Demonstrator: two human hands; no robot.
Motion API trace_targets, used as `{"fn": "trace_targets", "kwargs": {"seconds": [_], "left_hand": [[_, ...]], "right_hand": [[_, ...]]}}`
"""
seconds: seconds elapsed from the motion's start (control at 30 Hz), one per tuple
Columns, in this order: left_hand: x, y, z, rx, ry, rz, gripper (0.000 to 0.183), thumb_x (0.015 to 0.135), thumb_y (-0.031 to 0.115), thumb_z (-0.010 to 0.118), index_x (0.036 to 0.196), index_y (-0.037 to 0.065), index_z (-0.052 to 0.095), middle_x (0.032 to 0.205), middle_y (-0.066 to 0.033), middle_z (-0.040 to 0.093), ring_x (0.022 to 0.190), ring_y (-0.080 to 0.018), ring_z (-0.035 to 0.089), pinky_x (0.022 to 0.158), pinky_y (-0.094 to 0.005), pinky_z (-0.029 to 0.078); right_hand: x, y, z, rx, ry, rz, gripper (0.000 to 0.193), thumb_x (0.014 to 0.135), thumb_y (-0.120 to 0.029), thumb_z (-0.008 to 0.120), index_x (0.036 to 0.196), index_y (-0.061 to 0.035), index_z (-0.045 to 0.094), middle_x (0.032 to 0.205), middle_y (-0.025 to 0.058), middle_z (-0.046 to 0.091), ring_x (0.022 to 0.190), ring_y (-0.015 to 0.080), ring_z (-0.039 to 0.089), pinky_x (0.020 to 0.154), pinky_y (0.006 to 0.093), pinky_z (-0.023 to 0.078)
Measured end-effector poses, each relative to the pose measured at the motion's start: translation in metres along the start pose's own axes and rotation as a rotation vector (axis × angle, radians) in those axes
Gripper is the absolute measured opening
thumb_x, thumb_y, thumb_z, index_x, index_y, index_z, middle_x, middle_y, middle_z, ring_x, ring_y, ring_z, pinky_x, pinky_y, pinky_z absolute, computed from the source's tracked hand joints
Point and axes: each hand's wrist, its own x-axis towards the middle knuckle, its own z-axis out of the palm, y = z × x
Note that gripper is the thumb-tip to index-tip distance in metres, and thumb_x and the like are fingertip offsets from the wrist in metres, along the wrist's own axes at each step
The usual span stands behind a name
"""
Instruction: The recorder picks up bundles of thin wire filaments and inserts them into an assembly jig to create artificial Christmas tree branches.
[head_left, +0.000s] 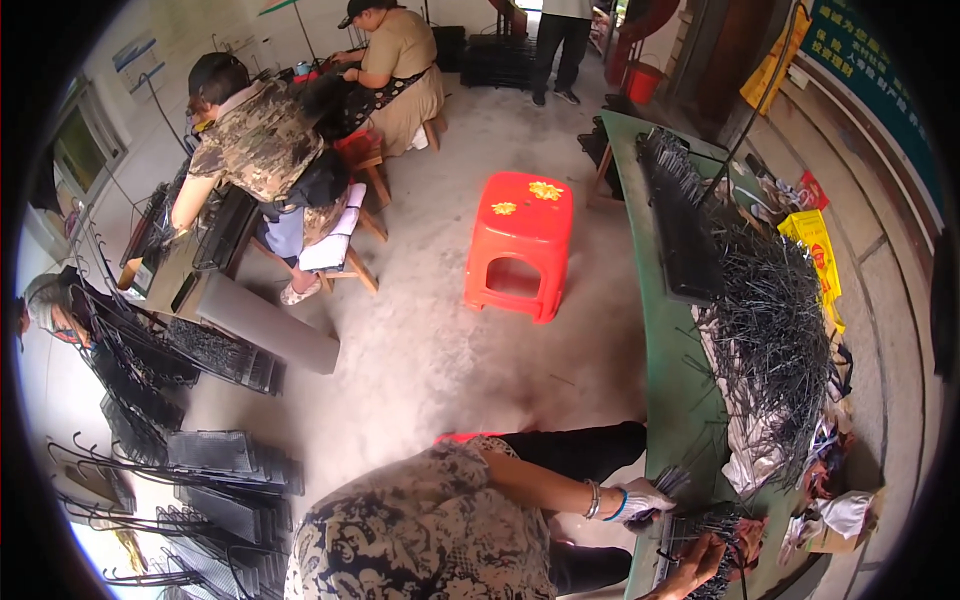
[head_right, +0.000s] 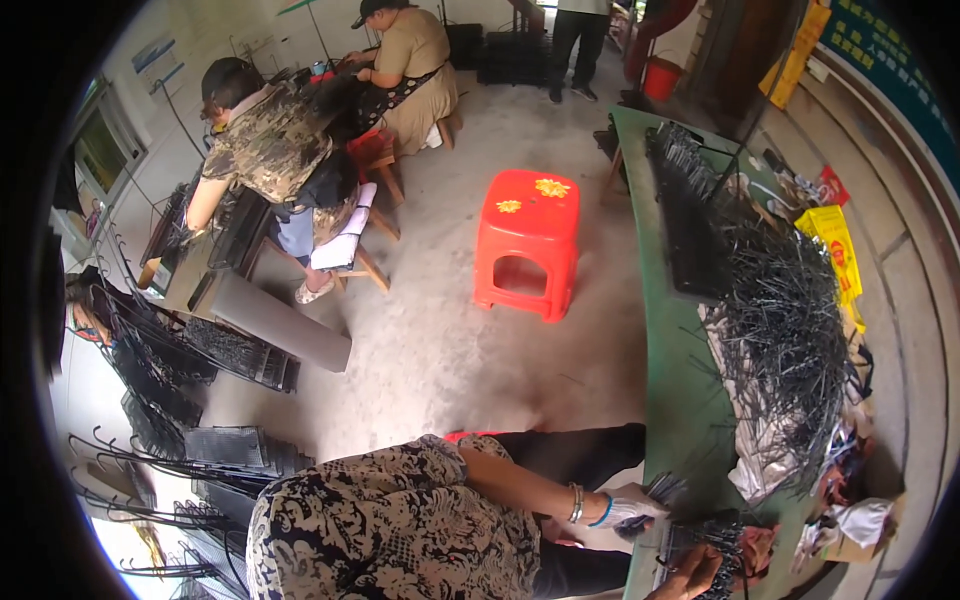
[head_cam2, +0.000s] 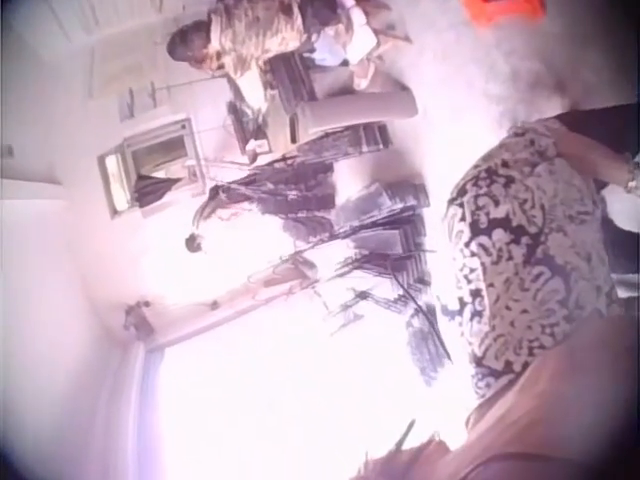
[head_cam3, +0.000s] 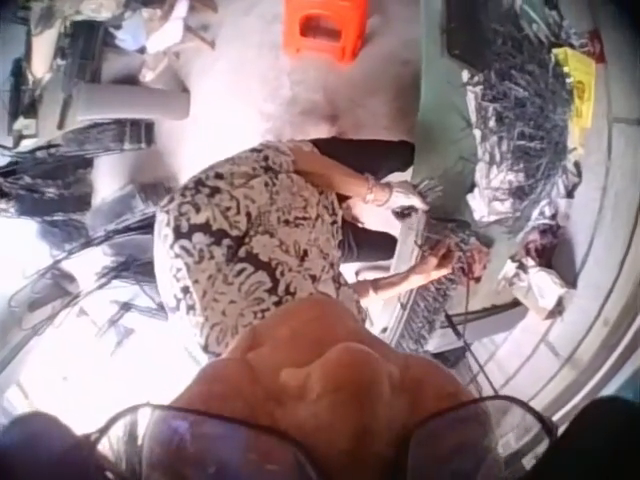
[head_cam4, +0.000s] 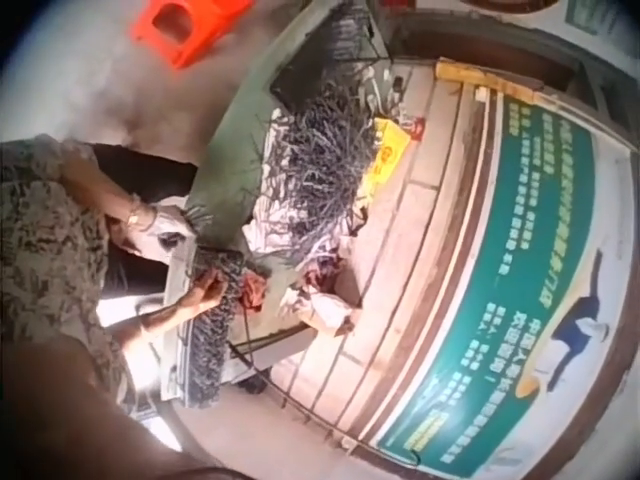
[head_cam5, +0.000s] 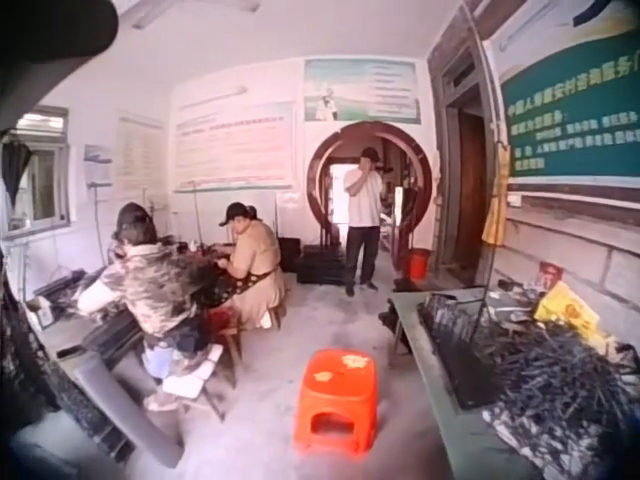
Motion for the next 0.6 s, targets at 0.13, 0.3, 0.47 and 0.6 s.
{"fn": "trace_targets", "kwargs": {"seconds": [0.13, 0.3, 0.47, 0.6], "left_hand": [[0.002, 0.002, -0.003, 0.088, 0.06, 0.027, 0.043, 0.088, 0.042, 0.065, 0.06, 0.011, 0.053, 0.051, 0.0002, 0.047, 0.038, -0.0121, 0.044, 0.035, -0.0283, 0.034], [0.005, 0.001, -0.009, 0.082, 0.041, 0.045, 0.038, 0.088, 0.042, 0.064, 0.068, 0.01, 0.058, 0.057, 0.0008, 0.054, 0.042, -0.0097, 0.048, 0.037, -0.0266, 0.036], [-0.002, -0.003, -0.001, 0.147, 0.053, -0.002, 0.03, 0.088, 0.035, 0.064, 0.075, 0.008, 0.062, 0.059, 0.0002, 0.056, 0.045, -0.0093, 0.05, 0.039, -0.0264, 0.039], [-0.01, -0.02, 0.015, -0.127, -0.066, 0.035, 0.025, 0.083, 0.025, 0.073, 0.068, 0.008, 0.062, 0.058, -0.0017, 0.057, 0.043, -0.0112, 0.05, 0.04, -0.0274, 0.039]], "right_hand": [[0.016, 0.027, -0.003, 0.049, -0.178, -0.139, 0.022, 0.097, -0.019, 0.056, 0.08, -0.009, 0.048, 0.063, -0.0047, 0.037, 0.055, 0.0035, 0.033, 0.049, 0.0208, 0.027], [0.01, 0.018, 0.004, 0.015, -0.178, -0.134, 0.023, 0.098, -0.019, 0.055, 0.079, -0.0092, 0.047, 0.061, -0.0038, 0.038, 0.053, 0.0035, 0.035, 0.047, 0.0207, 0.027], [-0.01, -0.001, -0.003, 0.063, 0.033, 0.051, 0.008, 0.086, -0.005, 0.067, 0.093, -0.0009, 0.065, 0.08, 0.0015, 0.057, 0.069, 0.0128, 0.047, 0.06, 0.029, 0.04], [-0.024, 0.002, -0.016, -0.011, 0.009, -0.066, 0.017, 0.098, -0.019, 0.055, 0.086, -0.0063, 0.053, 0.065, -0.0027, 0.047, 0.057, 0.004, 0.041, 0.049, 0.0216, 0.032]]}}
